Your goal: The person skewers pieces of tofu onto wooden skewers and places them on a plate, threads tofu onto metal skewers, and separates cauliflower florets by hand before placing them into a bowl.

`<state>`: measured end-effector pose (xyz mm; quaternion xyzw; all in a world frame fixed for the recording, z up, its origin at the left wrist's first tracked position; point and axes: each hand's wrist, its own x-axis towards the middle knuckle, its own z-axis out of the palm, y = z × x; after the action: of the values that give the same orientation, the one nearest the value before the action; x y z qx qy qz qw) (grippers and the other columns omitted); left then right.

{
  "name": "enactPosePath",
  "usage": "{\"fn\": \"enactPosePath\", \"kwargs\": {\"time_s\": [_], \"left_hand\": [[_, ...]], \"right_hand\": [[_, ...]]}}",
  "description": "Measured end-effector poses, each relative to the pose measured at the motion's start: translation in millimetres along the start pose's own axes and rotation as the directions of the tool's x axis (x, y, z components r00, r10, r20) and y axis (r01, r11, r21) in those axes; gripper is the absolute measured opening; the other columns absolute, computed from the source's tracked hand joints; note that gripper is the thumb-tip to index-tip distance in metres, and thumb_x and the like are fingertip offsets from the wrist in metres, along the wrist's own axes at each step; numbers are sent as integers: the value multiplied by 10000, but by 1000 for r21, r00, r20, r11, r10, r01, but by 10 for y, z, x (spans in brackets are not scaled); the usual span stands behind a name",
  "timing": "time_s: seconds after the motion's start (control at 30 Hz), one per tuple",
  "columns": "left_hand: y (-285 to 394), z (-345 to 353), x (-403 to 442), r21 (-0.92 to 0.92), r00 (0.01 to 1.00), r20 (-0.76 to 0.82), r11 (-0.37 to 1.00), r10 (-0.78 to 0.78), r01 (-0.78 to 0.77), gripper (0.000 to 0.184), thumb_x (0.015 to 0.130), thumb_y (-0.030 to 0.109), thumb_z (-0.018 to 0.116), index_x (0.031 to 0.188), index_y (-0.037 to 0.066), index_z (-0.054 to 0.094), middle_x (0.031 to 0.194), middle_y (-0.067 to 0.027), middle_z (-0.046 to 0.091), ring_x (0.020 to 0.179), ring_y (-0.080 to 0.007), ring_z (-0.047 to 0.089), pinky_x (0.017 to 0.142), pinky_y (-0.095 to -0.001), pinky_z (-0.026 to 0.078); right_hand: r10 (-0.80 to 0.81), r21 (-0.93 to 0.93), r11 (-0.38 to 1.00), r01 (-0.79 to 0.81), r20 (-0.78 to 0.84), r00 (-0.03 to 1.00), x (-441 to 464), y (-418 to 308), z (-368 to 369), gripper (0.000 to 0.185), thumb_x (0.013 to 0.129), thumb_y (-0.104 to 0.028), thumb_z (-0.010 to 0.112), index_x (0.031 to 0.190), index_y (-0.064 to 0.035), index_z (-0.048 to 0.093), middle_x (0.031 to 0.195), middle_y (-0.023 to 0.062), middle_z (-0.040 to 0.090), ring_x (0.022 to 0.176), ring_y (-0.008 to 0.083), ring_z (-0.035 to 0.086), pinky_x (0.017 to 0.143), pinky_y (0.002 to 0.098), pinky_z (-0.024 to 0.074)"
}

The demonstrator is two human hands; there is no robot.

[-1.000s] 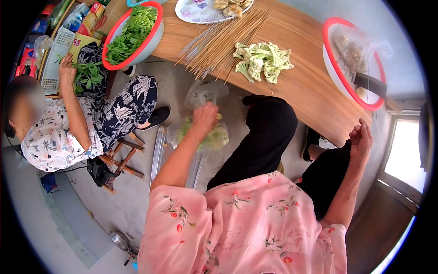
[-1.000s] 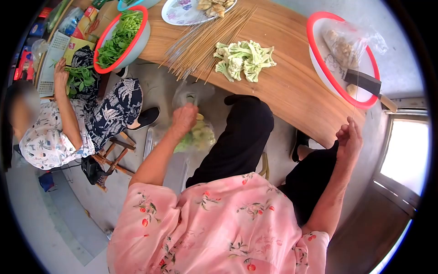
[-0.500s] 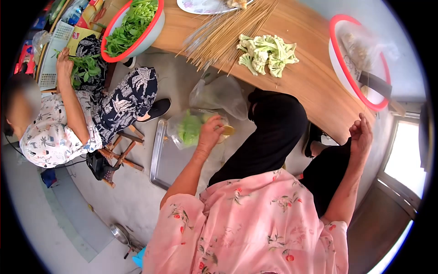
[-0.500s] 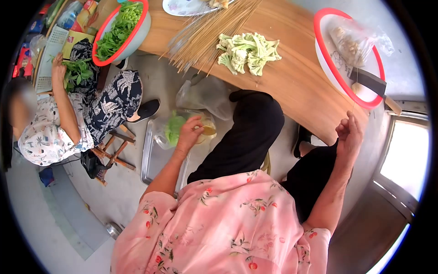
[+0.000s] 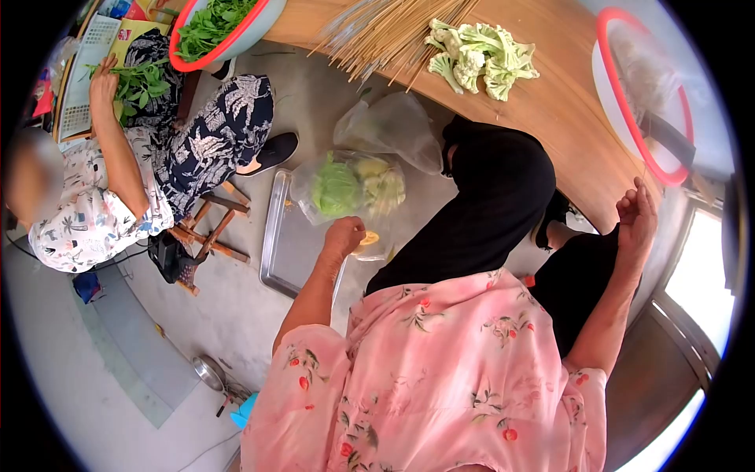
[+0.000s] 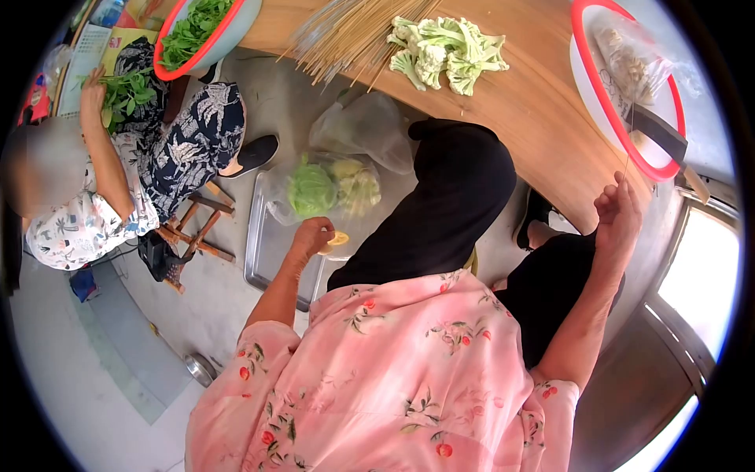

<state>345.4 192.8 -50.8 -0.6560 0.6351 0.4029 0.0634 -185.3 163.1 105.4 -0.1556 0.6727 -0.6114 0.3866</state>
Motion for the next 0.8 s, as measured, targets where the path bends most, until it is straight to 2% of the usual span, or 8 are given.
{"fn": "enactPosePath", "kwargs": {"time_s": [0.17, 0.23, 0.37, 0.47, 0.5, 0.53, 0.67, 0.8], "left_hand": [[-130, -48, -28, -188, 996, 38, 979, 85, -76, 126, 692, 112, 634, 802, 50, 643, 759, -101, 638, 677, -242, 606, 636, -318, 477], [49, -326, -110, -863, 968, 145, 451, -207, 226, 96, 745, 70, 629, 827, 19, 628, 741, -40, 626, 641, -148, 586, 585, -259, 462], [100, -565, 30, -926, 963, -25, 370, -270, 79, 112, 805, 61, 606, 906, 15, 612, 755, -6, 609, 688, -75, 564, 580, -203, 443], [239, -535, 300, -761, 983, -162, 645, -88, -68, 185, 774, 57, 607, 958, 40, 612, 769, -45, 631, 670, -150, 593, 589, -267, 470], [468, -551, 357, -318, 976, -213, 940, 54, -121, 230, 750, 49, 600, 979, 66, 611, 806, -72, 640, 712, -206, 605, 621, -314, 478], [644, -543, 435, 217, 962, -185, 963, 202, -160, 280, 726, 40, 594, 1001, 91, 611, 843, -100, 649, 754, -261, 617, 653, -361, 486], [685, -278, 914, 302, 957, -84, 922, 279, -243, 448, 676, 6, 535, 1082, 187, 596, 904, -166, 628, 860, -328, 592, 746, -400, 467], [593, -115, 1256, 267, 997, 41, 960, 69, -78, 604, 691, 35, 543, 1253, 248, 479, 977, -156, 621, 962, -305, 578, 812, -395, 456]], "right_hand": [[3, -7, 1000, -3, 27, 1000, 42, 26, -56, 283, 906, -175, 525, 1088, 42, 538, 709, 38, 555, 608, 99, 515, 579, 218, 446], [7, -10, 1000, -7, 10, 1000, 8, 9, -26, 282, 907, -175, 522, 1087, 40, 539, 705, 36, 558, 601, 99, 518, 574, 218, 448], [12, -18, 1000, -12, 31, 999, 25, 24, -27, 278, 908, -177, 516, 1088, 33, 544, 695, 32, 565, 575, 103, 525, 557, 219, 452], [0, -48, 999, 1, 26, 1000, -28, 7, 49, 274, 908, -175, 516, 1088, 29, 549, 693, 33, 567, 569, 105, 527, 552, 220, 452], [-4, -49, 999, 5, 22, 1000, -39, 7, 60, 274, 908, -175, 516, 1088, 29, 549, 693, 33, 567, 569, 105, 527, 552, 220, 452], [-2, -46, 999, 3, 25, 1000, -47, 8, 70, 272, 907, -174, 516, 1086, 28, 551, 691, 33, 566, 570, 105, 528, 552, 220, 452], [-9, -53, 999, 10, 18, 1000, -25, 38, 24, 273, 907, -173, 515, 1083, 32, 552, 687, 34, 564, 569, 103, 531, 543, 219, 451], [-16, -50, 999, 16, -6, 1000, -55, 26, 47, 278, 907, -174, 516, 1080, 41, 549, 681, 36, 562, 559, 101, 529, 532, 218, 449]]}}
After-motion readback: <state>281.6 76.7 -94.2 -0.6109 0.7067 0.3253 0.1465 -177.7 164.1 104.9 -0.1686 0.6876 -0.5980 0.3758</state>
